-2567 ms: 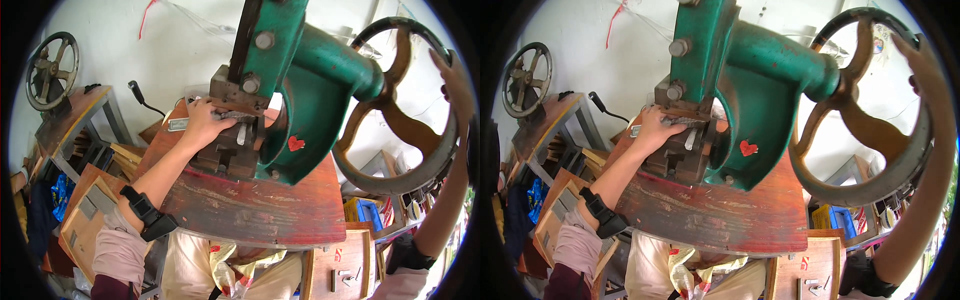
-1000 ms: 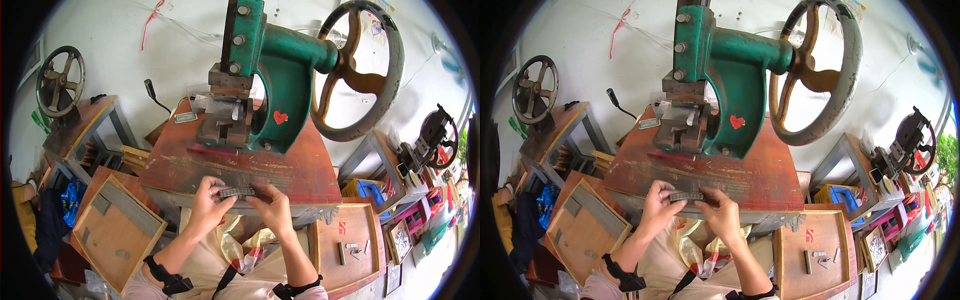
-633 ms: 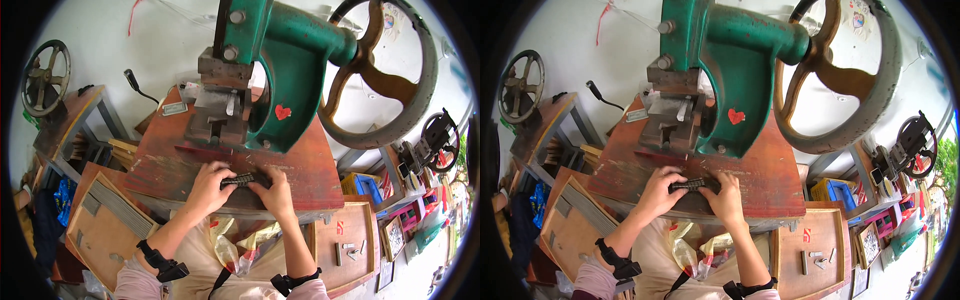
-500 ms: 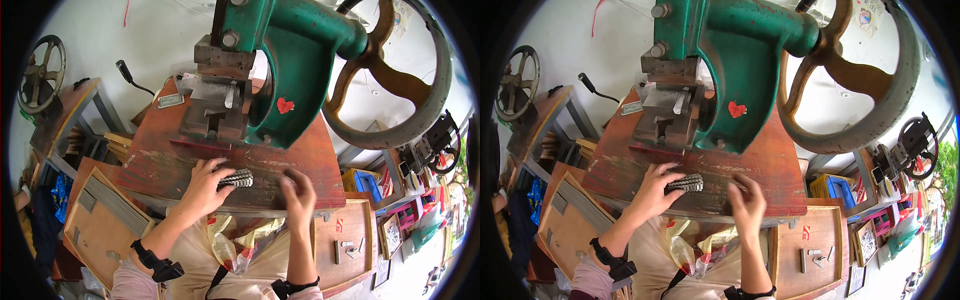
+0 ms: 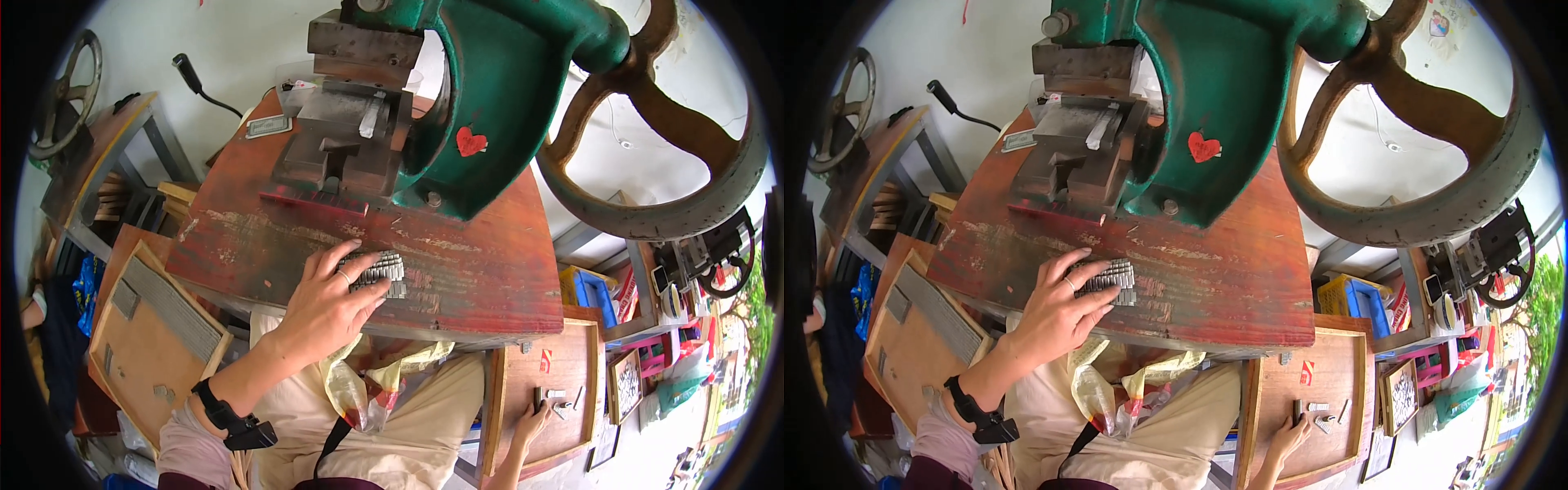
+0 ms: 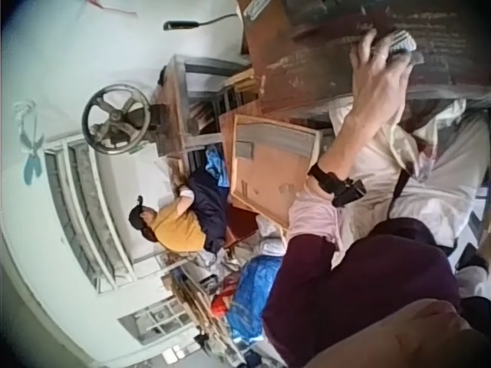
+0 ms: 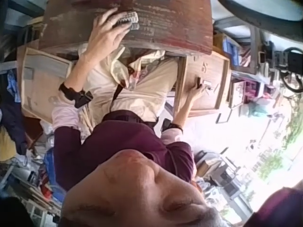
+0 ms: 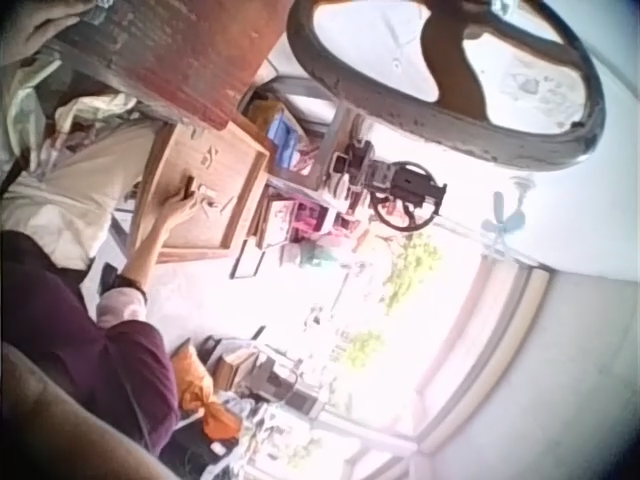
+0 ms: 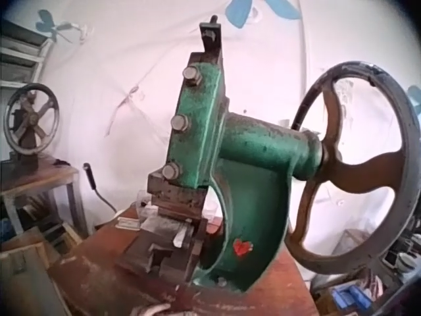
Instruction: The person is using a manual press machine to join or form small plastic and metal components.
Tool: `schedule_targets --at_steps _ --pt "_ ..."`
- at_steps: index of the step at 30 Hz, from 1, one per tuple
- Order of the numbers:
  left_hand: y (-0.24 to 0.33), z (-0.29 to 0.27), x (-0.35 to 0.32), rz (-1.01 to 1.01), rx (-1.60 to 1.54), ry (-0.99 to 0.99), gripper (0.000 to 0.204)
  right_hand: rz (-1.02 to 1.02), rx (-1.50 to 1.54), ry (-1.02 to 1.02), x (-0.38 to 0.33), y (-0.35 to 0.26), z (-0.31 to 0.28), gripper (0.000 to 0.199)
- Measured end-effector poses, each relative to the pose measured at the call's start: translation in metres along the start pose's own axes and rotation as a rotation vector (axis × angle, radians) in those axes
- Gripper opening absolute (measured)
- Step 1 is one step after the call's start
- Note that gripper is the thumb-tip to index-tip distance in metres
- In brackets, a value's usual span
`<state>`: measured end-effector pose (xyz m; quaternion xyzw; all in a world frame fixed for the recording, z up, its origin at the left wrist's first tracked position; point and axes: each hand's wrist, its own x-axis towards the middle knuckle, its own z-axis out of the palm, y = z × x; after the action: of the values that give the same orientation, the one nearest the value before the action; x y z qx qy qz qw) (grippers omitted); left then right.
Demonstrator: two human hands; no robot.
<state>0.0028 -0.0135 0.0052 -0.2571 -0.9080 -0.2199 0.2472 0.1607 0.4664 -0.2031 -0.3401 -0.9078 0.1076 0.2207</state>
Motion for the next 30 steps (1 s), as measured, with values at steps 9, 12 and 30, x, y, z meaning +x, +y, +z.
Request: schedule_targets --at_steps 9,12,30 --pt "0.001 0.004 -0.003 0.084 0.047 -0.029 0.027 0.001 0.011 0.005 0.004 -0.001 -0.002 0.031" --pt "0.002 0.002 -0.006 0.110 0.002 -0.043 0.028 0.028 0.033 -0.009 0.003 -0.002 -0.003 0.031" --pt "-0.007 -0.013 -0.019 0.089 -0.025 0.078 0.027 0.119 1.552 -0.059 0.021 -0.153 -0.109 0.027"
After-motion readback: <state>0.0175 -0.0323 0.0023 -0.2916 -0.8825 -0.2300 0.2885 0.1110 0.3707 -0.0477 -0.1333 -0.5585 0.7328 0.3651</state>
